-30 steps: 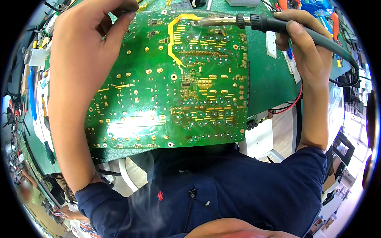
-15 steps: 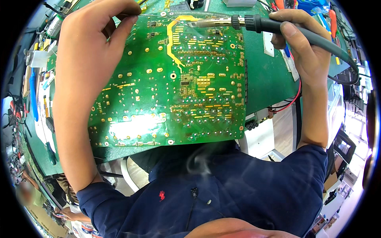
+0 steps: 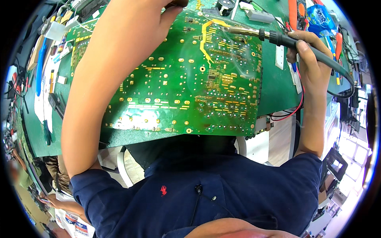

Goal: The person solders components onto a green circuit board using a soldering iron and solder wire, then turns the board over by hand to inspect the other side.

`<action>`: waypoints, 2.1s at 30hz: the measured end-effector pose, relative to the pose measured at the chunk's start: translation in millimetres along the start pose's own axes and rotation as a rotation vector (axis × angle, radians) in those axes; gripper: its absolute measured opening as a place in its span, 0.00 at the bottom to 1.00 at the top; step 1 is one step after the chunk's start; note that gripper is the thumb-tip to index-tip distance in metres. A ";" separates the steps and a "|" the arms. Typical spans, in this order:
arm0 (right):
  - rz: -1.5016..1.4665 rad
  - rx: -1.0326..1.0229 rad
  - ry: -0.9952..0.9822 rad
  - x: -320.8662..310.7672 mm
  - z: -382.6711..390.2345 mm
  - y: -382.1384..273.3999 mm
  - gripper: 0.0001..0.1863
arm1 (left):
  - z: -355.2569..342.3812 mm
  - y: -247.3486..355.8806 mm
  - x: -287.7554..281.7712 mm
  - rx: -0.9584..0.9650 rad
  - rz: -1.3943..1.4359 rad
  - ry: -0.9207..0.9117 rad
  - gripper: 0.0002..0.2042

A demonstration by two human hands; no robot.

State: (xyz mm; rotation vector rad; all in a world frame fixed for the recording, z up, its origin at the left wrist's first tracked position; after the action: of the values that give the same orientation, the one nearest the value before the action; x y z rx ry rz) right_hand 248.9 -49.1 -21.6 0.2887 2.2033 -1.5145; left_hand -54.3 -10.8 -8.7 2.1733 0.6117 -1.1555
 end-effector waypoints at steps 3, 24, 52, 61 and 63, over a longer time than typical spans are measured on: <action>-0.049 -0.005 -0.018 -0.8 -1.1 2.5 0.14 | -0.7 3.9 -1.8 0.020 0.008 -0.002 0.03; -0.244 0.031 -0.017 -4.6 -3.3 18.1 0.17 | 9.1 21.8 -11.4 0.040 -0.084 0.112 0.01; -0.289 0.031 -0.014 -9.1 -5.0 26.6 0.18 | 3.5 26.3 -4.7 -0.138 -0.020 0.079 0.04; -0.274 0.014 -0.043 -8.4 -6.9 29.7 0.19 | 13.6 24.0 -5.7 0.026 -0.173 0.144 0.03; -0.306 0.031 -0.037 -8.2 -6.4 30.3 0.19 | 12.8 23.4 -6.5 0.039 -0.143 0.147 0.03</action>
State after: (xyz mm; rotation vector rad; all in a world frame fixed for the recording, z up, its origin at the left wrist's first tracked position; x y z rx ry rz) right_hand 267.1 -31.2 -40.9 -0.0723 2.2746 -1.6959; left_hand -50.1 -37.2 -2.2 2.2935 0.8267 -1.0948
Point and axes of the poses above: each hand's wrist, its own z-axis away from the middle knuckle, its own x-axis out of the palm, y = z × x, the point moved 3 cm from there along -z, towards the middle knuckle, and after that the axes turned 5 degrees about -y, right-handed, at the moved point
